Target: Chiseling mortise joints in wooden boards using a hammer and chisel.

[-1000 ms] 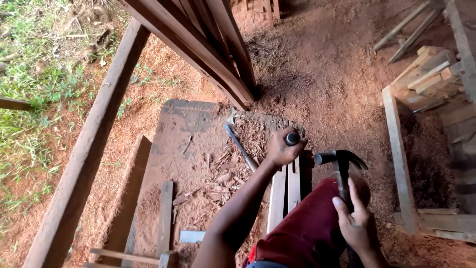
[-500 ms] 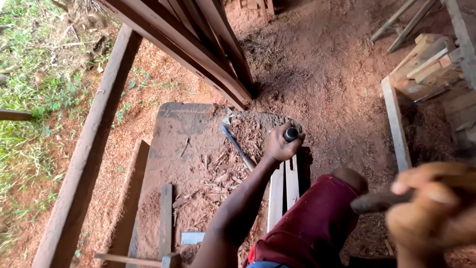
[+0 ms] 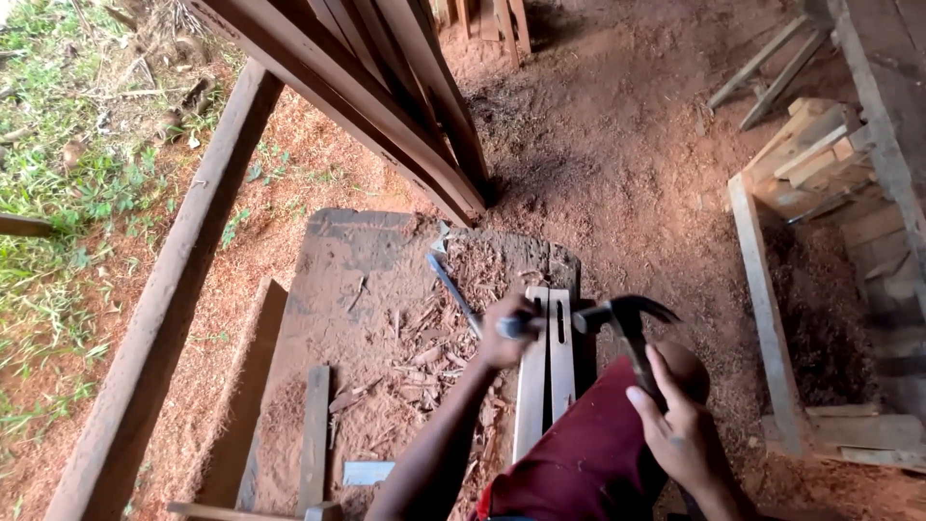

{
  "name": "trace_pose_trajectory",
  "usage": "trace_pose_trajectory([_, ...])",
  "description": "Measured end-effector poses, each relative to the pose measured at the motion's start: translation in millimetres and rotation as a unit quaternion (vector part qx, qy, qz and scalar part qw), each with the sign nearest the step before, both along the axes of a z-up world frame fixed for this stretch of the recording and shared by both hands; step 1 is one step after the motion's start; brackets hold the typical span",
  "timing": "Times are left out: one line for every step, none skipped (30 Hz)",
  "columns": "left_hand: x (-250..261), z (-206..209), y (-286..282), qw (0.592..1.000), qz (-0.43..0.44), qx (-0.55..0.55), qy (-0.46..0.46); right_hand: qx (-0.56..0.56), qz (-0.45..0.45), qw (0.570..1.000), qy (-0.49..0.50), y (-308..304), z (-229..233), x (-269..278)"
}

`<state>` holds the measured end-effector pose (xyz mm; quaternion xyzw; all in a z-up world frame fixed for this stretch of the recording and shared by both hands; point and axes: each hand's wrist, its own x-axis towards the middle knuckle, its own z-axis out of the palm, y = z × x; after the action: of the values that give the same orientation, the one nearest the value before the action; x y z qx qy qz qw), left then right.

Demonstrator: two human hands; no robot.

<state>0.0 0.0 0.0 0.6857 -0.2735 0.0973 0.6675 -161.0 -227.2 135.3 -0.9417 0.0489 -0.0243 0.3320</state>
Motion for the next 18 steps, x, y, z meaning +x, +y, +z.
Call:
trace_pose_trajectory([4.0, -9.5, 10.7, 0.998, 0.015, -0.051, 0.031, -0.017, -0.021, 0.999, 0.029, -8.2, -7.3, -6.4])
trace_pose_trajectory([7.7, -18.9, 21.6, 0.992, 0.03, -0.102, 0.063, -0.034, -0.042, 0.997, 0.058, -16.0, -14.5, -13.3])
trace_pose_trajectory([11.4, -9.4, 14.0, 0.992, 0.029, -0.102, 0.068, -0.034, -0.042, 0.997, 0.063, -13.4, -11.0, -11.8])
trace_pose_trajectory([15.1, 0.7, 7.1, 0.983, -0.006, -0.134, 0.125, 0.094, -0.085, 0.987, 0.102, -10.1, -6.9, -10.4])
trace_pose_trajectory([29.0, 14.2, 0.5, 0.97, -0.04, -0.166, 0.174, 0.22, -0.123, 0.959, 0.131, -7.1, -1.9, 0.2])
trace_pose_trajectory([38.9, 29.5, -5.2, 0.97, -0.04, -0.168, 0.171, 0.219, -0.122, 0.96, 0.128, -6.5, -2.3, 5.6])
trace_pose_trajectory([37.8, 41.4, -11.2, 0.97, 0.001, -0.151, 0.192, 0.219, -0.118, 0.961, 0.122, -7.1, -2.6, 2.7])
trace_pose_trajectory([37.7, 52.5, -16.9, 0.967, 0.042, -0.134, 0.214, 0.218, -0.115, 0.962, 0.115, -7.5, -3.7, 0.5])
trace_pose_trajectory([39.1, 57.7, -17.9, 0.966, 0.044, -0.136, 0.216, 0.216, -0.113, 0.963, 0.118, -7.7, -3.7, -0.6])
trace_pose_trajectory([41.4, 62.6, -18.6, 0.965, 0.035, -0.126, 0.227, 0.221, -0.115, 0.962, 0.112, -7.7, -4.0, -0.9])
trace_pose_trajectory([40.8, 66.8, -19.3, 0.963, 0.029, -0.117, 0.24, 0.225, -0.115, 0.962, 0.108, -8.7, -3.7, -2.7])
trace_pose_trajectory([37.2, 66.5, -20.2, 0.962, 0.034, -0.121, 0.244, 0.221, -0.11, 0.962, 0.113, -9.4, -5.5, -5.8])
trace_pose_trajectory([35.2, 67.0, -20.0, 0.967, 0.025, -0.115, 0.226, 0.202, -0.098, 0.971, 0.078, -8.8, -7.9, -8.3])
trace_pose_trajectory([33.0, 68.1, -20.3, 0.972, 0.016, -0.109, 0.208, 0.184, -0.085, 0.978, 0.042, -8.7, -9.8, -11.1])
trace_pose_trajectory([28.5, 69.1, -19.9, 0.971, 0.019, -0.11, 0.21, 0.183, -0.083, 0.979, 0.045, -7.7, -12.9, -11.6])
trace_pose_trajectory([24.0, 70.7, -20.1, 0.97, 0.017, -0.093, 0.222, 0.191, -0.081, 0.978, 0.025, -7.2, -15.7, -12.3])
trace_pose_trajectory([21.2, 72.7, -19.9, 0.97, 0.013, -0.074, 0.233, 0.202, -0.08, 0.976, 0.003, -5.9, -19.2, -12.1])
trace_pose_trajectory([21.3, 68.7, -21.0, 0.97, 0.015, -0.075, 0.233, 0.202, -0.079, 0.976, 0.004, -3.1, -17.7, -9.0])
